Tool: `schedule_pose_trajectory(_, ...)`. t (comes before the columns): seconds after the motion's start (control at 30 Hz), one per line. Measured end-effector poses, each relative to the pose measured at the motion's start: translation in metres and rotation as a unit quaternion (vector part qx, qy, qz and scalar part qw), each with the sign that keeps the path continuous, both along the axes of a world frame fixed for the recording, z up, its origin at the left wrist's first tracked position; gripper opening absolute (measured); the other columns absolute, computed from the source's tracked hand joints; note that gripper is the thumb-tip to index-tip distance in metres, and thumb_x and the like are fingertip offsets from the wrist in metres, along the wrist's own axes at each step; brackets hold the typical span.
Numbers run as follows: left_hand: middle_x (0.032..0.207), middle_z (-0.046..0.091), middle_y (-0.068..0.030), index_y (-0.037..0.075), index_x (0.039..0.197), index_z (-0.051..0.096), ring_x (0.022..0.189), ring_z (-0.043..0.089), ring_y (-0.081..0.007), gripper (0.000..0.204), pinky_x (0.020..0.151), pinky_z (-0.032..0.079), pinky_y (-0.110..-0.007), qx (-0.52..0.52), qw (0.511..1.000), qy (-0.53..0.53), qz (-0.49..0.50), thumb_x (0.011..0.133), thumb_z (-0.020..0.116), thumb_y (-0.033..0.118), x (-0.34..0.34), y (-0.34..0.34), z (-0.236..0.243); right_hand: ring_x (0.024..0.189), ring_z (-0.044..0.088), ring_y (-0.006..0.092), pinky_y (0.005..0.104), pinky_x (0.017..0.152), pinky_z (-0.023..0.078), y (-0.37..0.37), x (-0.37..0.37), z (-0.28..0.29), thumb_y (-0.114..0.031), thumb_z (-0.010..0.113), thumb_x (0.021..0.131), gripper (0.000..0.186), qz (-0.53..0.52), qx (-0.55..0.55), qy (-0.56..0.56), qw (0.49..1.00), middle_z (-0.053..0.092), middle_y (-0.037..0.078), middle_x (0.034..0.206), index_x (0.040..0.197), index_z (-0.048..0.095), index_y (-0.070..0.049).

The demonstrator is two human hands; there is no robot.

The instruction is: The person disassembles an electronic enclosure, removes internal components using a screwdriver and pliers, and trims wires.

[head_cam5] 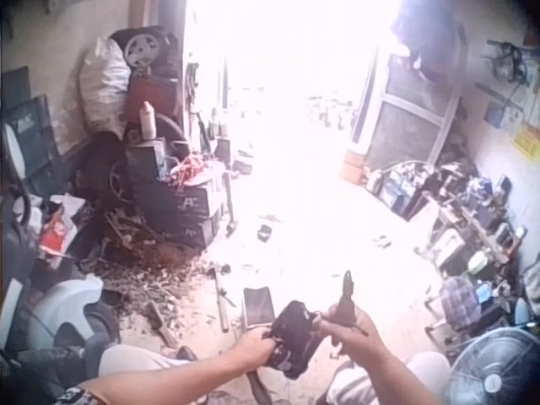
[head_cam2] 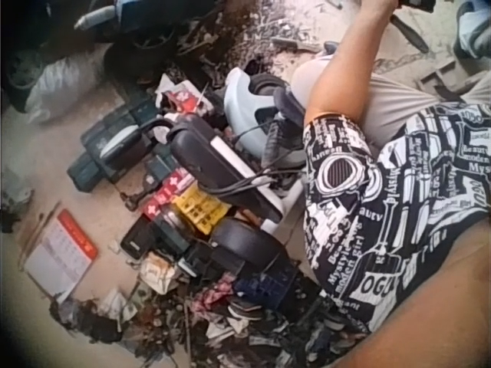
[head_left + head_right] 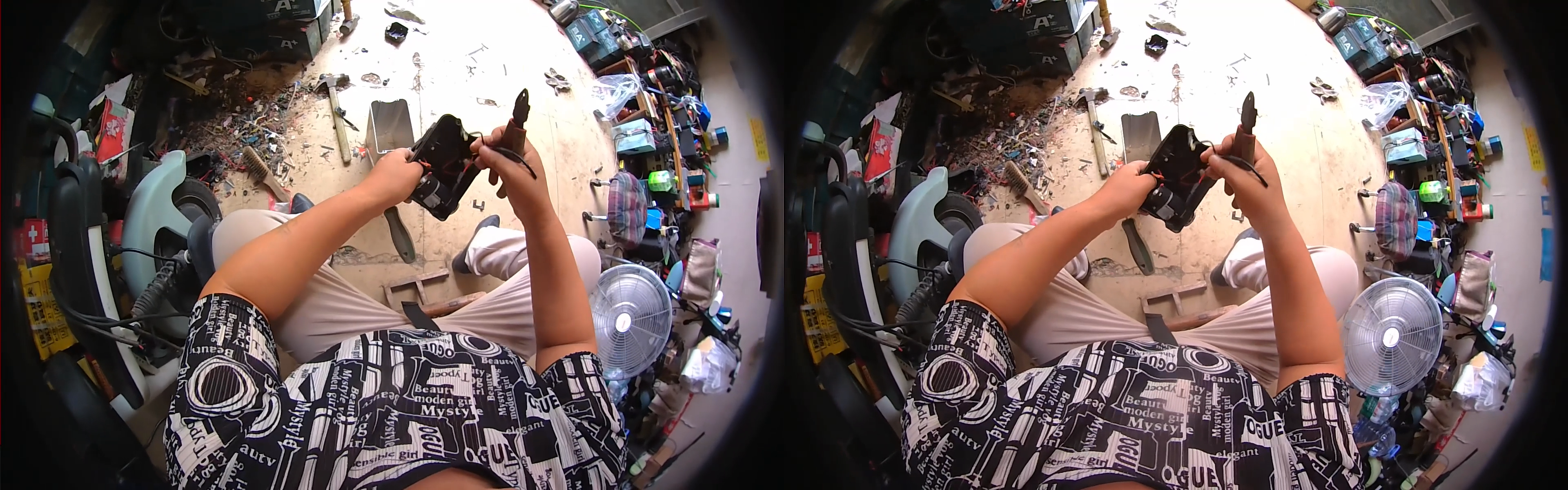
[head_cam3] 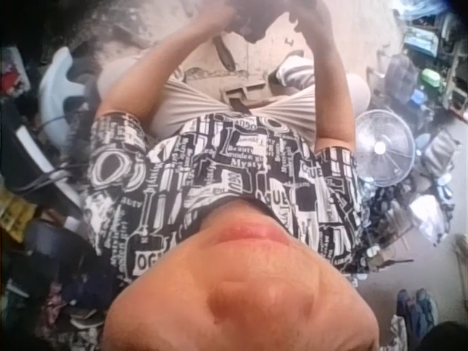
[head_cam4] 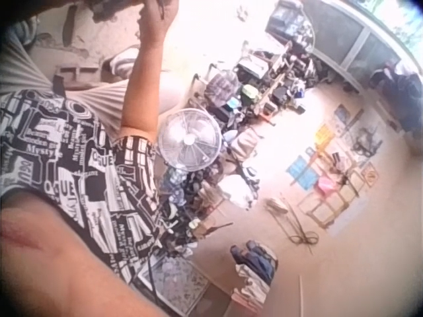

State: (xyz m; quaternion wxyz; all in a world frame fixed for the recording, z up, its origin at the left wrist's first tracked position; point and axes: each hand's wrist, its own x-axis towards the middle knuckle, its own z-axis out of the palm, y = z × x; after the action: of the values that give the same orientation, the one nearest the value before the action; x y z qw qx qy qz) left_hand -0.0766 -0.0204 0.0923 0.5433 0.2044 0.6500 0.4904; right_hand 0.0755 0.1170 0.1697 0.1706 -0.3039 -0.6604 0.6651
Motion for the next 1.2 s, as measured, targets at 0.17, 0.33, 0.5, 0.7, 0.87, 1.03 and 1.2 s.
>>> schedule_pose_trajectory(0.17,0.07,0.058,-0.0035,0.004,0.094,0.061,0.054,0.052,-0.0131,0.02,0.047,0.042,-0.03,-0.007,1.0,-0.006,-0.014,0.091,0.05,0.02,-0.001,0.001,0.001,0.053,0.049,0.0044,0.0183,0.041,0.032,0.002,-0.005,-0.01,-0.015,0.064,0.09,0.01,-0.127,0.011,-0.043,0.991,0.063,0.002,0.073,0.097,0.06,-0.009)
schedule_pose_trajectory(0.33,0.069,0.057,-0.0051,0.003,0.092,0.06,0.052,0.052,-0.0148,0.024,0.046,0.043,-0.031,-0.062,0.998,0.005,-0.016,0.092,0.05,0.025,-0.001,-0.005,-0.002,0.068,0.057,0.0078,0.0212,0.057,0.043,0.005,-0.006,-0.016,-0.009,0.067,0.087,0.015,-0.094,0.06,-0.044,0.993,0.064,0.003,0.082,0.098,0.058,-0.003)
schedule_pose_trajectory(0.5,0.069,0.057,-0.0051,0.002,0.09,0.059,0.052,0.051,-0.0151,0.027,0.046,0.043,-0.03,-0.091,0.996,0.009,0.006,0.091,0.051,0.027,-0.002,-0.006,-0.008,0.073,0.056,0.0106,0.0262,0.068,0.047,0.028,0.022,-0.022,-0.013,0.065,0.086,0.023,-0.018,0.22,-0.132,0.966,0.062,0.004,0.084,0.102,0.057,0.001)
schedule_pose_trajectory(0.7,0.072,0.057,-0.0058,0.0,0.094,0.056,0.053,0.051,-0.0146,0.03,0.047,0.043,-0.03,-0.087,0.996,0.016,-0.02,0.09,0.052,0.03,0.0,-0.005,-0.01,0.065,0.056,0.0132,0.0291,0.063,0.047,0.012,0.017,-0.009,-0.014,0.064,0.086,0.019,0.045,0.253,-0.188,0.948,0.062,0.008,0.071,0.096,0.062,0.001)
schedule_pose_trajectory(0.87,0.076,0.058,-0.0084,-0.003,0.1,0.053,0.056,0.054,-0.0157,0.037,0.049,0.045,-0.031,-0.077,0.996,0.03,-0.03,0.087,0.054,0.032,0.01,-0.004,0.003,0.071,0.064,0.0326,0.0419,0.065,0.049,-0.013,-0.008,-0.008,-0.032,0.062,0.088,0.025,0.072,0.403,-0.327,0.852,0.067,0.013,0.074,0.089,0.067,-0.007)
schedule_pose_trajectory(1.03,0.081,0.062,-0.0136,-0.007,0.101,0.052,0.062,0.061,-0.0204,0.04,0.052,0.049,-0.034,-0.089,0.994,0.051,-0.037,0.084,0.054,0.029,0.014,-0.007,0.011,0.078,0.067,0.0329,0.0427,0.068,0.051,-0.016,-0.02,-0.022,-0.028,0.059,0.086,0.023,0.062,0.483,-0.404,0.774,0.069,0.014,0.082,0.088,0.066,-0.006)
schedule_pose_trajectory(1.2,0.1,0.066,-0.0272,-0.011,0.107,0.056,0.095,0.067,-0.0369,0.04,0.083,0.052,-0.045,-0.14,0.971,0.189,-0.044,0.086,0.051,0.023,0.021,-0.009,-0.011,0.079,0.067,0.0337,0.0435,0.069,0.052,-0.024,-0.032,-0.02,-0.023,0.057,0.083,0.02,0.065,0.468,-0.428,0.77,0.069,0.015,0.084,0.088,0.065,-0.005)
